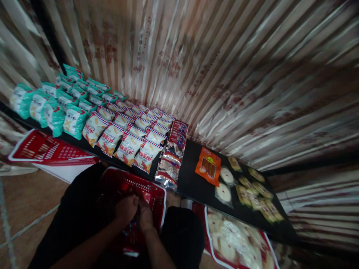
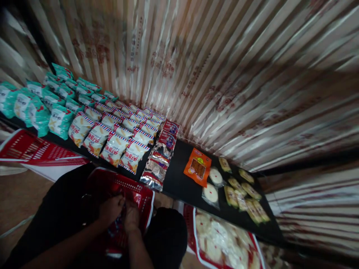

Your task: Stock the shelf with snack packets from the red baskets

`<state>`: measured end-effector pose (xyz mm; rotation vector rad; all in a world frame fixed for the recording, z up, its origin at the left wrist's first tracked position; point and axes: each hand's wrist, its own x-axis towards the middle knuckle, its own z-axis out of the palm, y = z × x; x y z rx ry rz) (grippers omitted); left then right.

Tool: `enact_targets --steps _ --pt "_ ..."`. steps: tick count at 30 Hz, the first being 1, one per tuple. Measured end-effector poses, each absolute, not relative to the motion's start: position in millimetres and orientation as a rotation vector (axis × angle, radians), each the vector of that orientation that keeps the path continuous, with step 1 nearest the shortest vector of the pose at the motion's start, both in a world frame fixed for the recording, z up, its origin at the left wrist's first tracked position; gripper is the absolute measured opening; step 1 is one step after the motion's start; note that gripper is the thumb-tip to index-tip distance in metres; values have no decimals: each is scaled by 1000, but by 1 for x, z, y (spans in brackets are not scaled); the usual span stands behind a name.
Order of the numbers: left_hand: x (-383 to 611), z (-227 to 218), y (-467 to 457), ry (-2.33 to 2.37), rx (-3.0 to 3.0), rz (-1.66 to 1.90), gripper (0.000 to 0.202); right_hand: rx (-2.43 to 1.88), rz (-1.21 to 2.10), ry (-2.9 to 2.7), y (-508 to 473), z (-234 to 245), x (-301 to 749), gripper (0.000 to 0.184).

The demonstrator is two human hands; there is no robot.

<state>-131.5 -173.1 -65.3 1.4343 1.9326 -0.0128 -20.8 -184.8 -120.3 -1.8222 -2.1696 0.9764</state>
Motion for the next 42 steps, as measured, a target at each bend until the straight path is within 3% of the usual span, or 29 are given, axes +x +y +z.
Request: enact_targets --steps 6,12,18,25,31,39,42 --pt "-148 -43 -188 1960 1428 111 42 -1816 944 -2166 -196 -81 -21 38" --pt "-163 -39 -209 1864 1226 591 36 -1607 864 -1953 -212 -38 -17 32" --pt "-156 -34 -215 1454 1045 937 39 -1449 1039 -1637 -211 9 -5 34" --pt "-137 11 -207 1146 993 1073 38 -1271 1260 -1278 -193 59 17 38" --pt "-119 26 -194 1029 1026 1104 32 -1235 1273 -1090 -185 58 28 41" --pt "-88 36 -170 1270 1288 984 18 -1423 953 -1023 -170 27 55 50" --pt "-74 40 -158 1243 1302 1016 34 -1455 832 -1029 -149 27 71 47"
